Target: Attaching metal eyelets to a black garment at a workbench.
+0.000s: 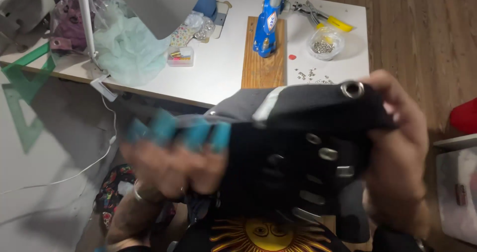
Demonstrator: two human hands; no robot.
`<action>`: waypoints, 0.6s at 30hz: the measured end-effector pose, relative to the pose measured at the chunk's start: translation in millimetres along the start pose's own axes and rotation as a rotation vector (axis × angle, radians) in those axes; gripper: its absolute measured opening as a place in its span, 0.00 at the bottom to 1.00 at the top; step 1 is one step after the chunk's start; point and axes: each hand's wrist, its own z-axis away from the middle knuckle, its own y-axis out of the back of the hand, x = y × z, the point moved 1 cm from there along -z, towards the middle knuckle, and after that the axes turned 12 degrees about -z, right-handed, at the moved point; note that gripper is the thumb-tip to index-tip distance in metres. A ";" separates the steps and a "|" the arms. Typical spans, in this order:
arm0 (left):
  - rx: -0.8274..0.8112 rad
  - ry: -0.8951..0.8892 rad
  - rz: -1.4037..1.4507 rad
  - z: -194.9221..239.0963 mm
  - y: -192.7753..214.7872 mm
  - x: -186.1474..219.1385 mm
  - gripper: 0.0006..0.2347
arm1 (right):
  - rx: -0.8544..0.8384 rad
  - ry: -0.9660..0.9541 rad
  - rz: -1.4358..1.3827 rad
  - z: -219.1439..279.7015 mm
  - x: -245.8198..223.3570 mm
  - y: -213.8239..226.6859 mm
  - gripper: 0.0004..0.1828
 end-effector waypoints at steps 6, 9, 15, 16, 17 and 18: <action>-0.682 1.118 1.323 -28.3 -28.9 10.2 0.09 | -0.434 -0.549 -0.326 -40.3 -28.9 5.6 0.06; -0.800 1.249 2.012 -7.7 -31.2 26.6 0.08 | -0.712 -0.622 0.242 -56.8 20.7 35.8 0.19; -1.235 1.162 1.708 5.2 -25.5 58.4 0.06 | -0.861 -0.776 0.503 -18.9 100.4 28.2 0.29; -1.194 1.136 1.704 4.1 -27.2 61.6 0.06 | -0.754 -0.464 0.591 -11.3 107.9 24.8 0.41; -1.155 1.110 1.699 2.0 -29.2 64.2 0.07 | -0.637 -0.153 0.661 -3.0 113.2 21.7 0.54; -1.160 1.107 1.692 -0.4 -31.0 65.0 0.07 | -0.639 -0.150 0.653 3.2 121.0 18.8 0.54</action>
